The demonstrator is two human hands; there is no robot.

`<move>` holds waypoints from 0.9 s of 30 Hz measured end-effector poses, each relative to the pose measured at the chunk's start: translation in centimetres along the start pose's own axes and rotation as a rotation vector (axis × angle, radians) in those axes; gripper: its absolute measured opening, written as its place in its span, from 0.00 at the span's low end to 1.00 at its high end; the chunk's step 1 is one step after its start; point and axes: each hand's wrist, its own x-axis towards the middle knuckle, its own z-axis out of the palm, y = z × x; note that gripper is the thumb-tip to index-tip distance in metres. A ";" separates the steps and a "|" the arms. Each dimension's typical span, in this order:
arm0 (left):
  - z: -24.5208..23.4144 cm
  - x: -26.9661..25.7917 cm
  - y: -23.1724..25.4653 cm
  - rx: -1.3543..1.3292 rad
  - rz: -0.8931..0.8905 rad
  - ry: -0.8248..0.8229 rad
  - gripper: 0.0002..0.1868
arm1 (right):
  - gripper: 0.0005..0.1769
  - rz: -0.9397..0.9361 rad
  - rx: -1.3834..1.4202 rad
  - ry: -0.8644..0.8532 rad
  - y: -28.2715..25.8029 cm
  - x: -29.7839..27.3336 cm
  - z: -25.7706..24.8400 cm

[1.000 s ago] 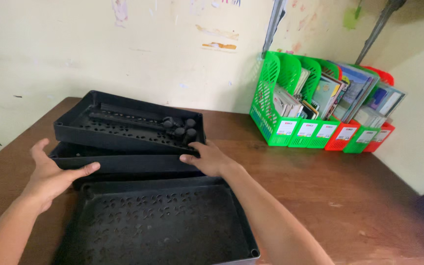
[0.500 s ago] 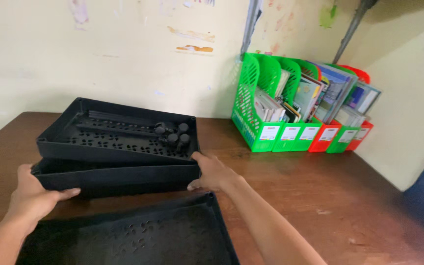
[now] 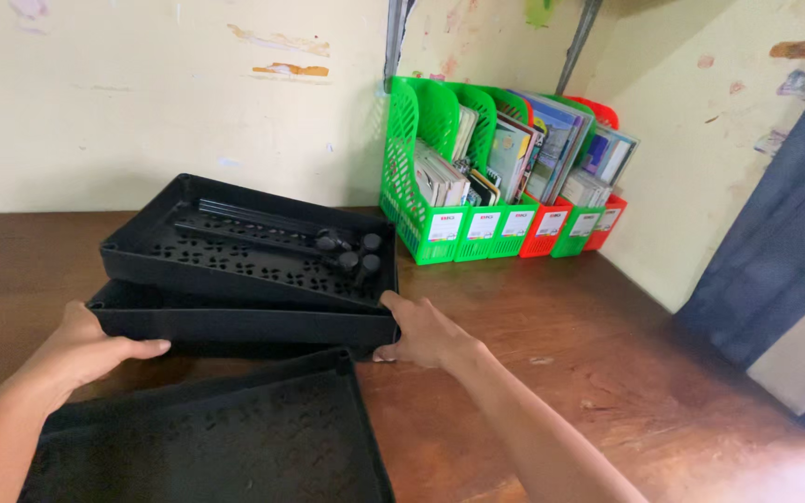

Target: The person assembles a black plastic tray stand by inserting four cylindrical legs into the corners of a perforated tray. They handle the tray and legs by hand, stacking trays briefly, then attaching each leg one at a time and flipping the tray to complete the assembly.

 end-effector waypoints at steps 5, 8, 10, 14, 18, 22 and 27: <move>0.8 -2.9 4.1 -0.025 0.032 -0.139 0.50 | 0.38 0.015 -0.013 0.057 2.0 -3.2 -1.0; 1.8 -4.3 5.9 -0.019 0.040 -0.165 0.48 | 0.40 -0.025 -0.030 0.124 3.5 -5.1 -1.6; 2.6 -4.6 6.8 -0.034 0.064 -0.209 0.47 | 0.40 0.018 -0.039 0.120 4.5 -6.3 -2.0; 4.6 -4.9 8.3 -0.044 0.206 -0.229 0.47 | 0.41 0.133 -0.023 0.109 6.2 -9.0 -2.7; 6.9 -5.5 10.3 -0.029 0.293 -0.274 0.46 | 0.40 0.149 0.017 0.134 8.3 -11.6 -3.4; 9.4 -6.5 12.2 -0.003 0.367 -0.315 0.44 | 0.41 0.163 -0.005 0.166 10.6 -14.0 -4.3; 12.4 -8.1 14.9 0.151 0.446 -0.282 0.47 | 0.39 0.272 0.024 0.169 13.4 -17.6 -5.5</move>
